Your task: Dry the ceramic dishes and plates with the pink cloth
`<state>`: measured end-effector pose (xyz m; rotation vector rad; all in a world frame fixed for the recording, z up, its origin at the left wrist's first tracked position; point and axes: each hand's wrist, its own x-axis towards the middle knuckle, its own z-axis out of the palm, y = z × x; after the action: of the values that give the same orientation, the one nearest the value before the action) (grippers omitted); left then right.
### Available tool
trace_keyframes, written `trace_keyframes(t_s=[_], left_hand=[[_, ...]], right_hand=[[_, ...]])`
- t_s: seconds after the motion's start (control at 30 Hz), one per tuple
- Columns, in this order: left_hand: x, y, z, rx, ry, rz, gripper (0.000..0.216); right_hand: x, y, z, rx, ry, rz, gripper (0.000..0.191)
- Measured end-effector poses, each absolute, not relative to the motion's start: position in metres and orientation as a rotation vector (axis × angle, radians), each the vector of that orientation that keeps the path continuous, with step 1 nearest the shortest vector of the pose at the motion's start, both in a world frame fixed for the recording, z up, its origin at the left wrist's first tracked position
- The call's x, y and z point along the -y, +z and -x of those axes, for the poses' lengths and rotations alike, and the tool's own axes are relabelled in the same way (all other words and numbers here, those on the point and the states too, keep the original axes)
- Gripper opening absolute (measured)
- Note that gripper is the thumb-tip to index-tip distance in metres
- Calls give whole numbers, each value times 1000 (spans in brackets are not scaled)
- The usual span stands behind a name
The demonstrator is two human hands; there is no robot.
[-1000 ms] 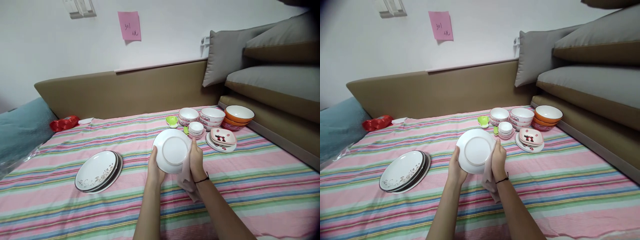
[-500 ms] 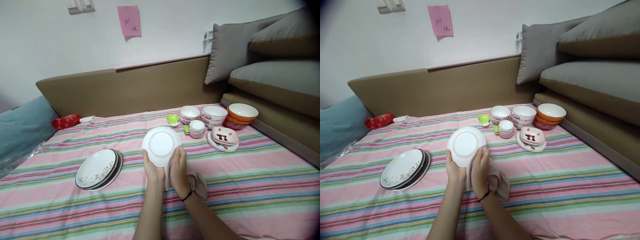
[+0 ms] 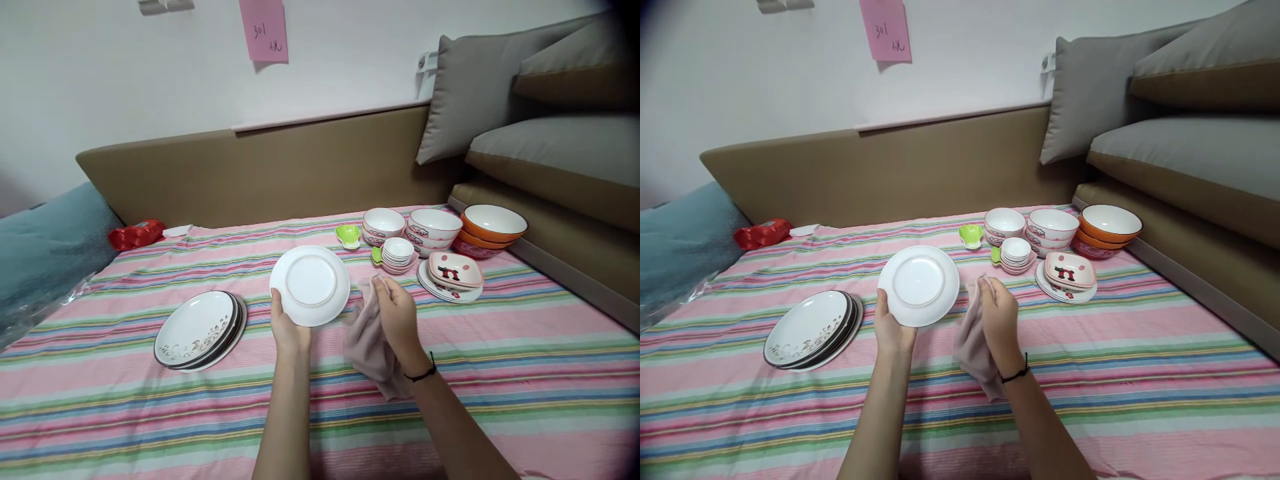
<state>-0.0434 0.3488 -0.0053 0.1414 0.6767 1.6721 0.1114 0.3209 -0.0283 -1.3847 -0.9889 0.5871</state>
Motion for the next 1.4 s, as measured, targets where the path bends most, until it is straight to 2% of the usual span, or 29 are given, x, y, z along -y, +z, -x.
trace_keyframes(t_s=[0.3, 0.53, 0.6, 0.67, 0.87, 1.07, 1.3, 1.4], left_hand=[[-343, -10, 25, -598, 1503, -143, 53], [-342, -9, 26, -613, 1521, -125, 50], [-342, -8, 26, -615, 1526, -115, 50], [-341, -8, 26, -611, 1525, -108, 49], [-339, -9, 24, -586, 1470, -139, 47], [-336, -6, 30, -669, 1429, -53, 47], [-343, -7, 36, -521, 1559, -138, 51], [-344, -9, 38, -504, 1531, -135, 52]], right_hand=[[-328, -33, -99, 1554, 191, 1210, 39], [-327, -34, -111, 1459, -160, 1357, 30], [-326, -34, -109, 1396, -133, 1334, 22], [-326, -36, -104, 1387, -64, 1298, 22], [-329, -43, -82, 1643, -12, 1326, 53], [-306, -43, -63, 2175, -60, 1148, 58], [-314, -45, -65, 1878, -72, 1252, 65], [-317, -42, -66, 1980, -48, 1216, 67]])
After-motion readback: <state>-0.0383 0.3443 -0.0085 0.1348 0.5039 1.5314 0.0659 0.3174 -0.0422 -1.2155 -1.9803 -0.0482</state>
